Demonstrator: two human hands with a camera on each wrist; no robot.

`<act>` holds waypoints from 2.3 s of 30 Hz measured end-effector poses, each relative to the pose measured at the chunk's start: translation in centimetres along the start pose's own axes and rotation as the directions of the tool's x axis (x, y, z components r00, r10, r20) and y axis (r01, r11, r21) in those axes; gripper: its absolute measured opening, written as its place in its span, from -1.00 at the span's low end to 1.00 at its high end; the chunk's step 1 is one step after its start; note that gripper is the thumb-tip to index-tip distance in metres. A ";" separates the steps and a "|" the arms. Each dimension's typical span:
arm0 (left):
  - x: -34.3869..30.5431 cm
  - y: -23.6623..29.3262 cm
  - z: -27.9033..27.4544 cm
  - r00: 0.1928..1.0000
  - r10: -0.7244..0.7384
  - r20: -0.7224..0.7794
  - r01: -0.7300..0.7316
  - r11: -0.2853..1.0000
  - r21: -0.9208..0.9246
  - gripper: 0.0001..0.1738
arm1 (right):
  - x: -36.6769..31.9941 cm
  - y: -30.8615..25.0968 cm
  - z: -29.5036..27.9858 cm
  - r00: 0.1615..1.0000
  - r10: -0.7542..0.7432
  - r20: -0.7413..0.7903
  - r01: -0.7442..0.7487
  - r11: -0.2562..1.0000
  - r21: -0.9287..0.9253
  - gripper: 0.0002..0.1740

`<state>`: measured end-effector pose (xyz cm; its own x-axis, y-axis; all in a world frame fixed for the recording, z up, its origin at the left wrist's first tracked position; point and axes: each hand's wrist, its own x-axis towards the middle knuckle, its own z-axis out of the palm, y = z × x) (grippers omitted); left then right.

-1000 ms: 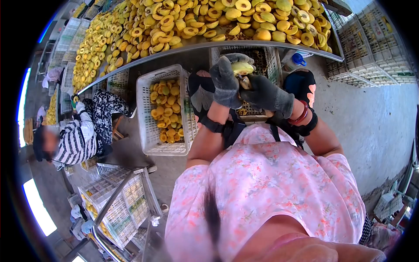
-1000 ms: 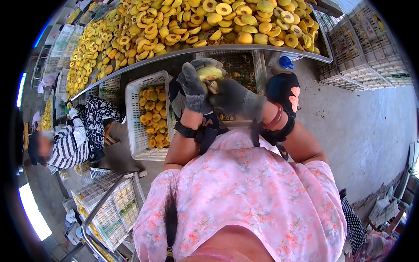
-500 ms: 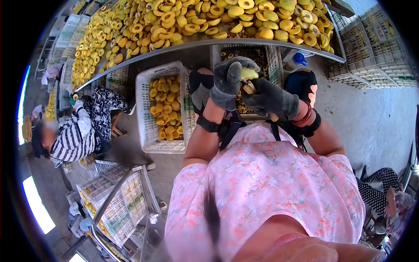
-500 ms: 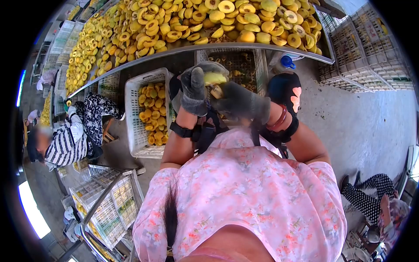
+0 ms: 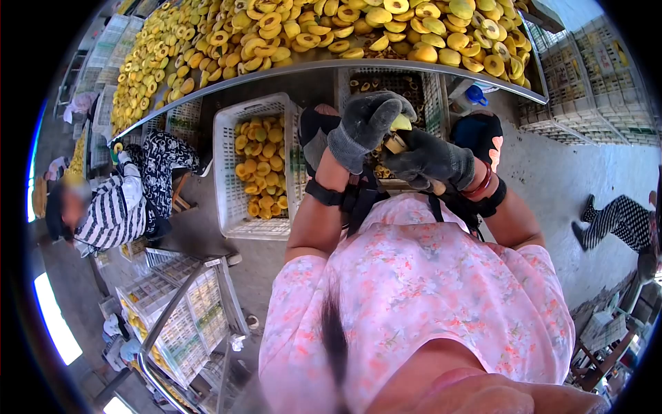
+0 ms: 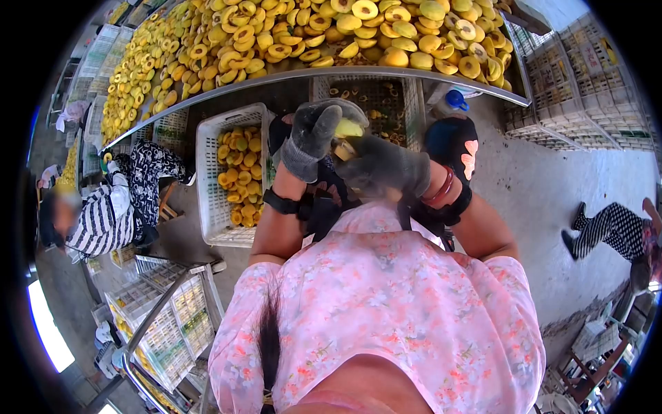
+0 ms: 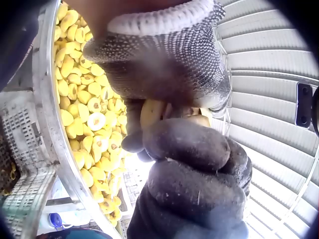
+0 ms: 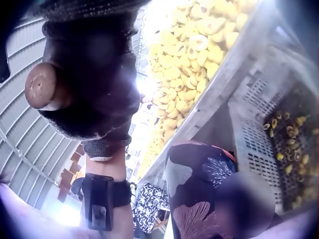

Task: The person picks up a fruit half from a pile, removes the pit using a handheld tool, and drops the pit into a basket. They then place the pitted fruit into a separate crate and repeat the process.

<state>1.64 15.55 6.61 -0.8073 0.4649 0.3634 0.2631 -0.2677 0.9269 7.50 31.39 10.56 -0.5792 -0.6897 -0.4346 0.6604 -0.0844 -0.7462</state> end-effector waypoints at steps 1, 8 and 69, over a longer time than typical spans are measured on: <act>-0.1 -0.4 0.0 0.999 -0.045 -0.020 0.045 0.999 -0.029 -0.50 | 0.0 -0.4 0.4 0.999 0.014 -0.036 -0.016 0.998 -0.054 -0.86; 0.3 0.5 0.2 0.854 -0.362 -0.374 0.189 0.885 -0.425 -0.27 | 3.2 2.0 -0.8 0.890 -0.453 -0.058 0.327 0.720 -0.612 -0.87; 2.1 -3.3 1.2 0.895 -0.295 -0.334 0.139 0.896 -0.421 -0.45 | 5.0 3.1 -4.0 0.528 -0.662 -0.531 0.553 0.743 -0.377 -0.84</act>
<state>-0.27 18.42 4.40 -0.9767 0.2136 0.0202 -0.0986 -0.5305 0.8419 4.75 30.62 4.05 -0.9973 0.0733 -0.0032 -0.0096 -0.1732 -0.9848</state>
